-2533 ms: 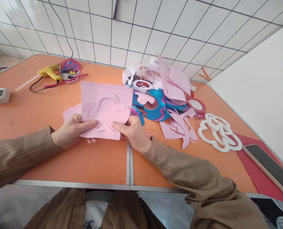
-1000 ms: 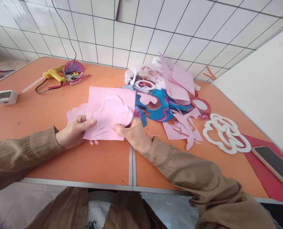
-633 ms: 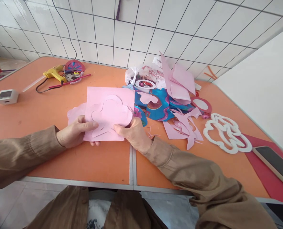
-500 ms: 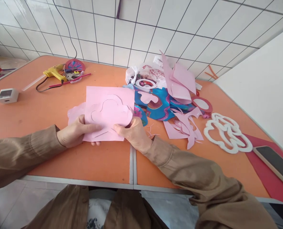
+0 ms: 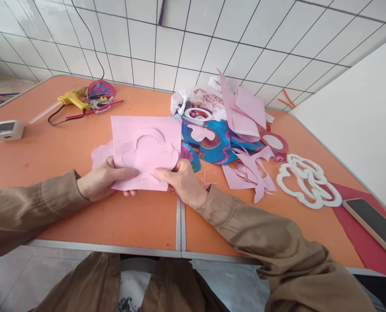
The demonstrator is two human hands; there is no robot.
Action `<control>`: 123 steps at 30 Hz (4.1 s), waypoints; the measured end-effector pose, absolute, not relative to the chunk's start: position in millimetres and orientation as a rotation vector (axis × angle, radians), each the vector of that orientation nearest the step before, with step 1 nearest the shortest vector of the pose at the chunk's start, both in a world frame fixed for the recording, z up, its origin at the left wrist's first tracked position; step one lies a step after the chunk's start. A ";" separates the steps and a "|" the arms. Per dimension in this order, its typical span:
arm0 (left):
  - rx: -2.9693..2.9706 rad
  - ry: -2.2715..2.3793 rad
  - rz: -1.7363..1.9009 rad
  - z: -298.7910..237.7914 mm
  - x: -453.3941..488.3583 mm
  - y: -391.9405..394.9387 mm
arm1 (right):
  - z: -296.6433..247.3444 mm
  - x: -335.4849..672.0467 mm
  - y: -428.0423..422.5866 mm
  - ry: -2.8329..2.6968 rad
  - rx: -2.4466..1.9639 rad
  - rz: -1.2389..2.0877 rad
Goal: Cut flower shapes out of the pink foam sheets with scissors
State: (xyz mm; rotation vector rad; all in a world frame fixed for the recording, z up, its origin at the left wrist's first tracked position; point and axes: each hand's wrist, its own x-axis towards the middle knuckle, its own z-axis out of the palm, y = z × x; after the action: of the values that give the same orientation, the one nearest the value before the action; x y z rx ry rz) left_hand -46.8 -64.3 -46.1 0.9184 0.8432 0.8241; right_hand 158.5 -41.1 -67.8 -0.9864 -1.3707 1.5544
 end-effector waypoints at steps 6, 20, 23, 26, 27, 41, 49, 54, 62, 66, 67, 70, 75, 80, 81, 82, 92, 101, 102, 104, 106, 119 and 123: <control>0.911 0.863 0.822 -44.0 -46.1 -64.2 | -60.9 158.1 -42.6 -1.290 -0.959 1.684; 0.805 0.925 1.037 -27.3 -57.3 -57.4 | -44.5 170.6 -31.7 -1.649 -1.060 1.183; 0.817 0.894 1.028 -27.1 -59.0 -56.7 | -46.6 171.7 -31.3 -2.117 -1.076 0.668; 0.826 0.880 0.997 -31.2 -59.6 -57.3 | -51.0 171.5 -32.7 -2.431 -1.032 0.179; 0.828 0.886 0.993 -32.6 -59.8 -57.7 | -51.9 171.6 -32.9 -2.493 -1.048 0.096; 0.789 0.846 1.099 -35.3 -58.3 -53.9 | -33.1 175.6 -35.1 -2.695 -1.271 0.140; 0.763 0.880 1.146 -32.6 -63.5 -49.0 | -13.9 184.6 -29.8 -2.670 -1.356 0.211; 0.774 0.874 1.194 -32.2 -67.2 -47.9 | -1.3 205.3 -17.0 -2.684 -1.278 0.578; 0.777 0.870 1.283 -27.5 -72.1 -41.8 | 17.7 226.5 0.4 -2.786 -1.122 0.953; 0.769 0.889 1.396 -20.0 -75.3 -38.7 | 8.2 210.8 -9.0 -2.839 -0.917 0.763; 0.768 0.889 1.405 -18.6 -75.6 -38.3 | 5.2 205.9 -13.1 -2.855 -0.866 0.759; 0.770 0.877 1.415 -16.5 -75.4 -38.4 | -3.2 193.3 -25.3 -2.937 -0.831 0.633; 0.804 0.908 1.355 -19.5 -74.3 -41.4 | -12.8 185.9 -31.4 -3.056 -0.863 0.282; 0.856 0.887 1.282 -22.9 -73.9 -44.5 | -3.8 199.1 -17.4 -2.952 -0.918 0.528; 0.853 0.893 1.280 -22.8 -73.6 -44.7 | 0.2 203.8 -14.1 -2.944 -0.887 0.712; 0.847 0.899 1.281 -22.5 -73.3 -44.8 | 4.1 208.5 -11.1 -2.923 -0.866 0.920; 0.828 0.902 1.212 -26.9 -70.1 -46.8 | 14.4 228.1 -3.2 -2.370 -0.687 1.584; 0.788 0.912 1.237 -26.2 -70.7 -45.4 | 10.2 241.1 11.8 -2.101 -0.800 1.553; 0.788 0.909 1.231 -26.3 -70.6 -45.7 | 9.3 240.5 12.4 -2.119 -0.802 1.570; 0.794 0.900 1.203 -26.9 -69.9 -46.8 | 7.1 237.9 12.7 -2.129 -0.783 1.604; 0.808 0.885 1.163 -27.9 -68.5 -48.5 | 4.9 233.7 11.5 -2.110 -0.758 1.631; 0.829 0.887 1.001 -28.2 -57.5 -59.9 | -9.7 204.9 -15.8 -1.941 -0.668 1.441; 0.823 0.899 0.996 -27.7 -55.6 -60.0 | -7.2 201.5 -18.6 -1.926 -0.706 1.417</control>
State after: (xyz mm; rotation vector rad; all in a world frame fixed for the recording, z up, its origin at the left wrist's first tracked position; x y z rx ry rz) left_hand -55.6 -60.0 -27.7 0.8234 0.8994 0.9965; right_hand 201.5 -18.6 -7.2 -0.7056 -1.9256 1.4172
